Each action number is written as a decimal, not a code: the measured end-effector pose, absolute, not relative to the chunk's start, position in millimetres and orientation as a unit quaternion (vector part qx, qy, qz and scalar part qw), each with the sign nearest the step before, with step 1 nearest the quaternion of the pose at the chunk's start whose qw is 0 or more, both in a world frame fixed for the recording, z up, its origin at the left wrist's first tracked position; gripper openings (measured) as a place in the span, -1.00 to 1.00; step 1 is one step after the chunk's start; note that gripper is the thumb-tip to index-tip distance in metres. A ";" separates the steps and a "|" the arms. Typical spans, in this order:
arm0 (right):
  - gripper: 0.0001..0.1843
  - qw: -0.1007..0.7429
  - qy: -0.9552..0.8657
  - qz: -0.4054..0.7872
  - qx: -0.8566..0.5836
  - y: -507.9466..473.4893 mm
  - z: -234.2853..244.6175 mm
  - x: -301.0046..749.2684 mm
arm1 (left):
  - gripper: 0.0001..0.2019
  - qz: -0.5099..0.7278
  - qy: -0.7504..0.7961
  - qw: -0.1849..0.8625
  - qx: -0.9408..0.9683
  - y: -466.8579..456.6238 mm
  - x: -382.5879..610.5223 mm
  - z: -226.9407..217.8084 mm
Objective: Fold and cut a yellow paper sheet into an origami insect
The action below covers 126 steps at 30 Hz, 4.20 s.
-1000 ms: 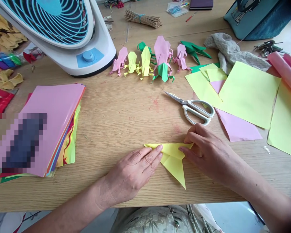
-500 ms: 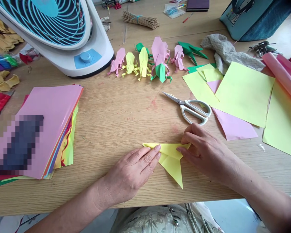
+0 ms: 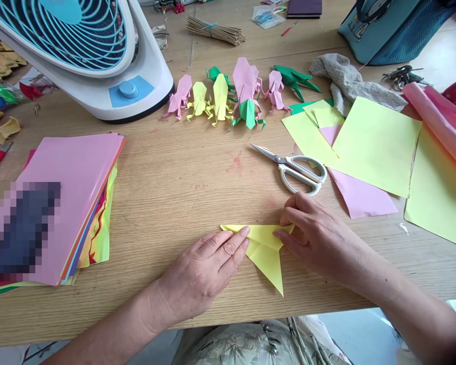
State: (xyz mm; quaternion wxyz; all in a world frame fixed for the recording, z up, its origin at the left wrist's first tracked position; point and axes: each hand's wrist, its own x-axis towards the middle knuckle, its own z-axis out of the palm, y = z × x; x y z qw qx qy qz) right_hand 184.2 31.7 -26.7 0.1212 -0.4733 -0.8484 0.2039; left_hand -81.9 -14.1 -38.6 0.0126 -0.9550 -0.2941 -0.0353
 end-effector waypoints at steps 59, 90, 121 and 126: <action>-0.69 0.116 -0.952 0.009 -0.283 6.0 -37.3 175.7 | -0.90 -0.201 -0.498 -0.205 -0.819 25.5 -86.7 -33.3; -0.21 0.052 -0.963 -0.012 -0.265 13.4 -37.0 172.1 | -0.91 -0.188 -0.456 -0.235 -0.837 33.5 -92.6 -36.3; -0.24 0.063 -0.961 -0.007 -0.271 11.7 -40.3 172.5 | -0.56 -0.025 -0.321 0.093 -0.942 -0.6 -86.8 -33.7; -0.31 0.059 -0.958 0.001 -0.280 11.5 -41.9 172.6 | -0.55 -0.002 -0.352 0.092 -0.932 -8.6 -80.9 -31.0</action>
